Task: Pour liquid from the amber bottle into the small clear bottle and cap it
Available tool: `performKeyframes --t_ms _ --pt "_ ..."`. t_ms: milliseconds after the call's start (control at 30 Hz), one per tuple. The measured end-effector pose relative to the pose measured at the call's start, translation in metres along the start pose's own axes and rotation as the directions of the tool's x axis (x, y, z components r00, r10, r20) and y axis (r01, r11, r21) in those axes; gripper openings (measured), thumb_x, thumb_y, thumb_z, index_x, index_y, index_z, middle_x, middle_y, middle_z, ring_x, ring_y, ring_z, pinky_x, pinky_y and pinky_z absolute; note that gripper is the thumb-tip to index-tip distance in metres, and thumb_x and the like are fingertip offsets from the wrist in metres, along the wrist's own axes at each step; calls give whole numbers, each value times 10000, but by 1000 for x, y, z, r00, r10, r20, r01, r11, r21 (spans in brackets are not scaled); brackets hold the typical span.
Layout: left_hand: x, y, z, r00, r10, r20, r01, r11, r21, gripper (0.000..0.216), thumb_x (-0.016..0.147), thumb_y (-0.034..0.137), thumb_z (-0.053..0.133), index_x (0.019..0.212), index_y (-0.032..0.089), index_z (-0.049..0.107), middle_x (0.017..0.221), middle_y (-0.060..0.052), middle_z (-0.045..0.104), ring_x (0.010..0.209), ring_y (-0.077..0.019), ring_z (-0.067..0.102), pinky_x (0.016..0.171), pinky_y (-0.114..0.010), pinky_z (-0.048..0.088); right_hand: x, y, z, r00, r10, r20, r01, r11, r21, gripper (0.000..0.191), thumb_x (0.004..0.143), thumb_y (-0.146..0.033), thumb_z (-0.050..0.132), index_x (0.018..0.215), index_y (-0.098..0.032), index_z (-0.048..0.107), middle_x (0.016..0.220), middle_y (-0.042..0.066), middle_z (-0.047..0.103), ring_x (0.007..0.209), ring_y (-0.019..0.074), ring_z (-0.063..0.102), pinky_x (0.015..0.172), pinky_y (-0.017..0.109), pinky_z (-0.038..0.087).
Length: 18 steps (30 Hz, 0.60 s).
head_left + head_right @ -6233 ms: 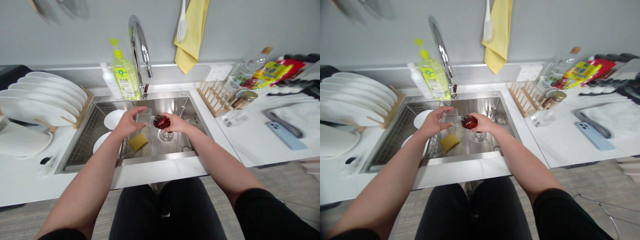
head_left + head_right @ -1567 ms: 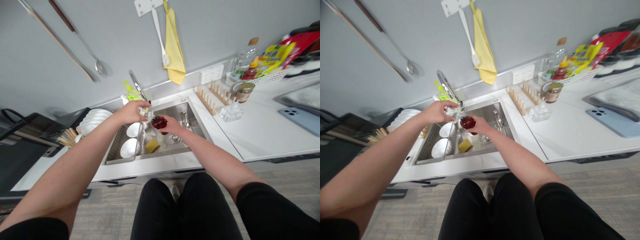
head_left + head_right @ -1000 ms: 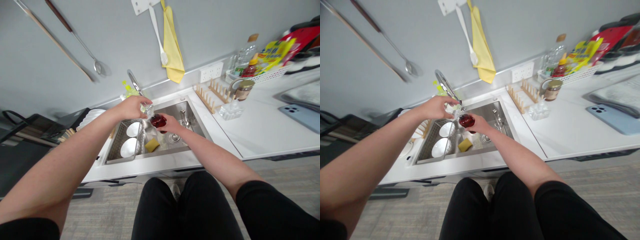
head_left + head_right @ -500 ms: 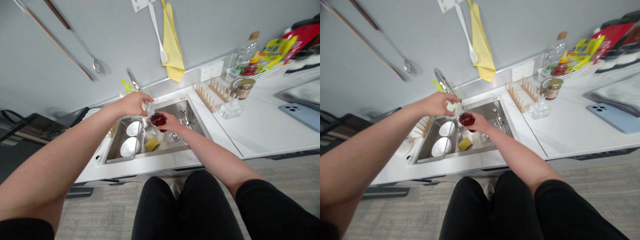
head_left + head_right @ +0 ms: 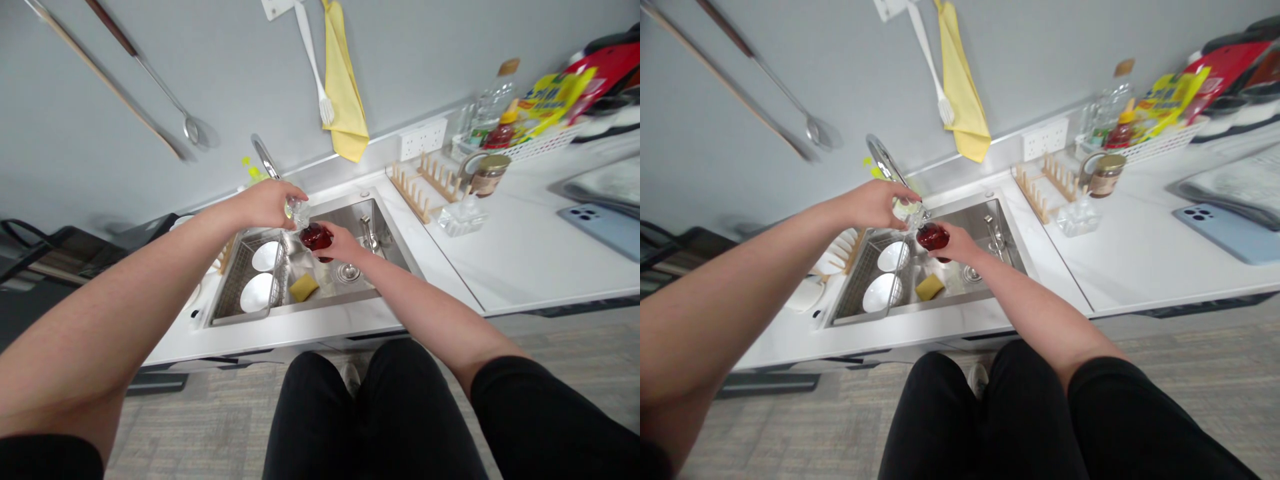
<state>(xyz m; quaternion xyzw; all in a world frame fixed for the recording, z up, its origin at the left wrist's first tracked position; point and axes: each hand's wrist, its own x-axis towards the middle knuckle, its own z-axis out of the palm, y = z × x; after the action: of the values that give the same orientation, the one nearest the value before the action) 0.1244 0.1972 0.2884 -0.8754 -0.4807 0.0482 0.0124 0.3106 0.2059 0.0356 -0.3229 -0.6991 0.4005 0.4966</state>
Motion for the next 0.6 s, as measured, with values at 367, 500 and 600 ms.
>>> performKeyframes --t_ms 367,500,600 --pt "4 -1 -3 1000 26 -7 -26 1000 -1 825 663 413 922 1470 282 816 1413 -86 829 1281 -364 768 1154 -444 566 0 -5 -2 1000 0 -6 0 1000 -12 897 675 -355 1050 1515 -312 736 1416 59 841 1318 391 794 1247 602 593" --pt "5 1 -4 999 31 14 -32 999 24 833 660 434 915 1471 267 818 1423 -100 823 1286 -376 762 1162 -449 559 -1 -6 -1 1000 2 -4 -2 1000 -19 906 675 -359 1052 1521 -304 730 1435 70 835 1335 390 790 1249 585 590" --pt "6 2 -5 999 23 26 -24 999 42 844 662 445 911 1481 265 812 1425 -102 822 1273 -376 763 1148 -444 562 -1 -5 -1 1000 5 -3 -5 1000 -14 908 678 -365 1052 1523 -304 726 1436 71 835 1331 386 794 1241 573 595"
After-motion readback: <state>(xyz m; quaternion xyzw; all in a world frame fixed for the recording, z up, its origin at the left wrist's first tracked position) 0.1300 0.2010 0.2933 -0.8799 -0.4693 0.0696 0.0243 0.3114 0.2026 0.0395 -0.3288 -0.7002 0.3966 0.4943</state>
